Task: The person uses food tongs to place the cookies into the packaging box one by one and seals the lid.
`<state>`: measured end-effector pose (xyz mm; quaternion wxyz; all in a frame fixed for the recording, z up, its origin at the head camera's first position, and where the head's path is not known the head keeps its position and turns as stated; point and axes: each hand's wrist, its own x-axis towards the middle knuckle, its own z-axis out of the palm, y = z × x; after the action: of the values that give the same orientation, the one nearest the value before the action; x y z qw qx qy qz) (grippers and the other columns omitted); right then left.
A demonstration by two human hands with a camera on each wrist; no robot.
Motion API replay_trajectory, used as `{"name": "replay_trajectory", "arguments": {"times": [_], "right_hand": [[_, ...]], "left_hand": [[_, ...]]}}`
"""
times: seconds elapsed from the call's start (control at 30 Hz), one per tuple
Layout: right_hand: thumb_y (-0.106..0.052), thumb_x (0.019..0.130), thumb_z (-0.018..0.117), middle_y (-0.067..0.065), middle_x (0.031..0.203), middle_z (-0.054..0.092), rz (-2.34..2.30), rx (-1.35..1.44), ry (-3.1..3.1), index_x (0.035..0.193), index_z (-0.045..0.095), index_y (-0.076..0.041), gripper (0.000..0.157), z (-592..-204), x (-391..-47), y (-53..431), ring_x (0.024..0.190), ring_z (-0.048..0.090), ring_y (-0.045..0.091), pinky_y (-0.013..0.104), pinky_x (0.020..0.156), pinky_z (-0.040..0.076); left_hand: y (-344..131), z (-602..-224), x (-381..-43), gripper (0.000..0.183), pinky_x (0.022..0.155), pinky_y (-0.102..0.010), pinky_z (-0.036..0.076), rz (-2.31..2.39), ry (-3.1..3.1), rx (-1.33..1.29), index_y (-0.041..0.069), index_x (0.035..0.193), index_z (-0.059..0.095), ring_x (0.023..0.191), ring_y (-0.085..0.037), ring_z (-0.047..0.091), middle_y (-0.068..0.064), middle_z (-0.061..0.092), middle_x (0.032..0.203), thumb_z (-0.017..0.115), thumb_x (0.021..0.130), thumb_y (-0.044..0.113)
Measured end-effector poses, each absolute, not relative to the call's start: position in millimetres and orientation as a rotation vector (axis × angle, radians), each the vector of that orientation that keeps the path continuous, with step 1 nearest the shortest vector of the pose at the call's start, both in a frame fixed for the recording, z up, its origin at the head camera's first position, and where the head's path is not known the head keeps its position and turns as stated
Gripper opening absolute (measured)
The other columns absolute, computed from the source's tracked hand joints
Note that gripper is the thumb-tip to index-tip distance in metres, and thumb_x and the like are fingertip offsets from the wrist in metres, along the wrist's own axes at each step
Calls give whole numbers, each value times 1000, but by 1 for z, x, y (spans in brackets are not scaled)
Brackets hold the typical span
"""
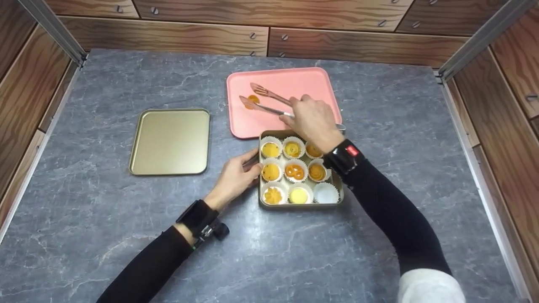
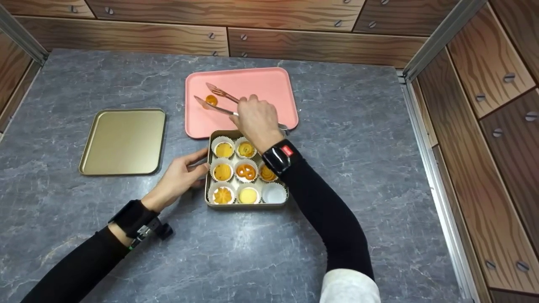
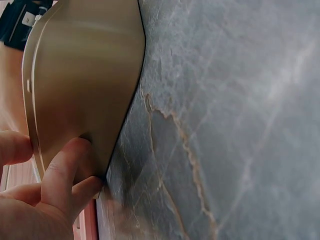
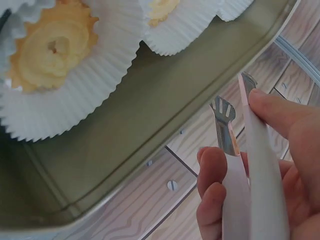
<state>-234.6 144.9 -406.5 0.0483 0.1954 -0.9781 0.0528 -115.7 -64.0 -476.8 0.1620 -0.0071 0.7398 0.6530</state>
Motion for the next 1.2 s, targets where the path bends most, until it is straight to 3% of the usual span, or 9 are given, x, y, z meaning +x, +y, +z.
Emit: {"name": "replay_trajectory", "arguments": {"times": [0.37,0.67,1.0,1.2], "right_hand": [[-43,96,74,18,92,66,103,530,-3000,115,68,2,48,-406,-238,153,71,64,35,47,60,58],[-42,99,69,19,87,63,118,362,-3032,104,68,5,48,-400,-244,163,70,62,36,49,59,58],[-43,101,64,23,91,68,114,326,-3060,100,71,6,50,-408,-252,155,79,66,41,54,66,59],[-40,100,67,24,88,67,102,313,-3042,100,70,8,49,-408,-247,164,74,66,41,54,61,59]], "left_hand": [[-65,-478,-116,63,79,-37,63,1859,2131,-19,4,157,39,106,-22,71,-17,49,155,64,101,13],[-65,-479,-116,63,80,-37,63,1858,2128,-23,4,157,39,108,-21,70,-17,48,156,65,101,13],[-64,-478,-115,63,76,-36,63,1852,2114,-39,7,158,38,94,-22,71,-15,49,156,65,101,13],[-64,-477,-116,63,77,-36,63,1854,2121,-32,6,158,39,99,-20,71,-16,49,156,65,101,13]]}}
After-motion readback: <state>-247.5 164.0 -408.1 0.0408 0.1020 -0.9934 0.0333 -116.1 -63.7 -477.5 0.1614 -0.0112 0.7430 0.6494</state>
